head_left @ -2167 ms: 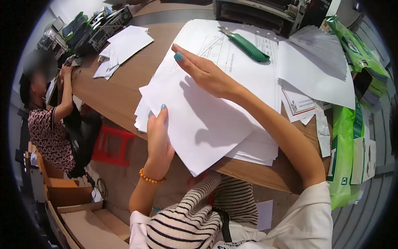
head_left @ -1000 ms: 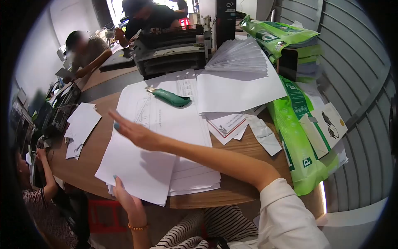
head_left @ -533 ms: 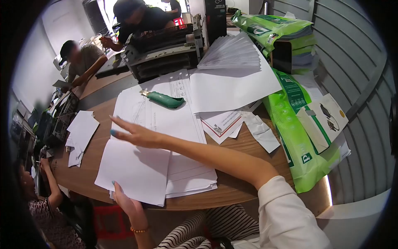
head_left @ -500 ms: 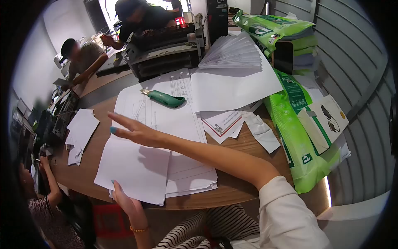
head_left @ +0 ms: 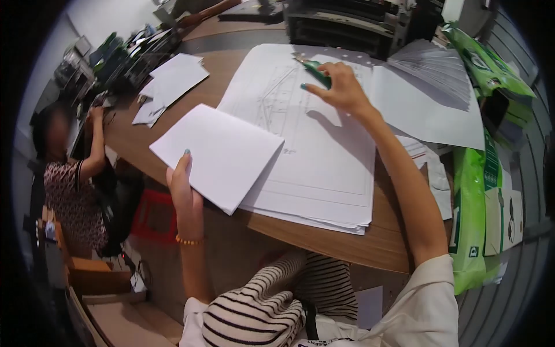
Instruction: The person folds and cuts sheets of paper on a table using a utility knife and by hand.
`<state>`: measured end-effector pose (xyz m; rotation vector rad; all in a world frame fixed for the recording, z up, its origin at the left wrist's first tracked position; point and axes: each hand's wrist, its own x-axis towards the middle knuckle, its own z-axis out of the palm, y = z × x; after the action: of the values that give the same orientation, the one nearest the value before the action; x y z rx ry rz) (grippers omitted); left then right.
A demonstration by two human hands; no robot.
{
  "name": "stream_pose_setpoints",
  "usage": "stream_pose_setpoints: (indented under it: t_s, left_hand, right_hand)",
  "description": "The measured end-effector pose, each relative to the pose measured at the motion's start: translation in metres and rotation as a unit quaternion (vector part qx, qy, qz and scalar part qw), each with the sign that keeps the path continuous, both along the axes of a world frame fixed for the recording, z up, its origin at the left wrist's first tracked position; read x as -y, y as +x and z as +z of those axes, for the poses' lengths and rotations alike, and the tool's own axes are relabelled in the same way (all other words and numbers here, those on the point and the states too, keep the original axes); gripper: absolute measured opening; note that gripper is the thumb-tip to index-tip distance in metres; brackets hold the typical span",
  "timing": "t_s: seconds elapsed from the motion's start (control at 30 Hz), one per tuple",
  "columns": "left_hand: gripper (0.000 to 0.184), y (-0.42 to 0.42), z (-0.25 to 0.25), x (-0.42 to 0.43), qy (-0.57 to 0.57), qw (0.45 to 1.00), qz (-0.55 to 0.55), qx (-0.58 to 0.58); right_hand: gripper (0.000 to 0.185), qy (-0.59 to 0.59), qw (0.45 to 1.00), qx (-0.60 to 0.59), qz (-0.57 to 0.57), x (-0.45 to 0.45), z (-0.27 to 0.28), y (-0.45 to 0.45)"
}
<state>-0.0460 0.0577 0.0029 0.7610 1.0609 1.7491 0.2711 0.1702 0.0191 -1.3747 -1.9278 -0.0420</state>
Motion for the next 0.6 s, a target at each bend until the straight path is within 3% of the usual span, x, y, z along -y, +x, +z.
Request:
stream_pose_setpoints:
  t_s: [0.13, 0.4, 0.47, 0.53, 0.57, 0.6]
  left_hand:
    - [0.036, -0.015, -0.006, -0.013, -0.025, 0.999, 0.035, -0.027]
    - [0.032, -0.028, -0.014, -0.019, -0.020, 1.000, -0.004, 0.024]
    - [0.031, -0.029, -0.015, -0.020, -0.023, 0.999, 0.000, 0.026]
    - [0.031, -0.029, -0.016, -0.020, -0.026, 0.999, 0.003, 0.027]
    - [0.031, -0.027, -0.015, -0.019, -0.028, 0.999, 0.005, 0.031]
    - [0.031, -0.026, -0.013, -0.018, -0.030, 0.999, 0.006, 0.034]
  right_hand:
    - [0.048, -0.035, 0.999, 0.026, 0.017, 0.003, -0.002, 0.000]
    - [0.046, 0.080, 0.978, 0.078, -0.177, -0.001, -0.024, 0.001]
    - [0.046, -0.050, 0.978, 0.101, -0.177, 0.000, -0.016, 0.007]
    - [0.044, -0.090, 0.975, 0.096, -0.176, 0.005, 0.009, 0.016]
    - [0.043, -0.166, 0.986, 0.020, -0.015, 0.000, 0.019, 0.036]
    - [0.043, -0.237, 0.959, -0.057, 0.146, -0.002, 0.028, 0.051]
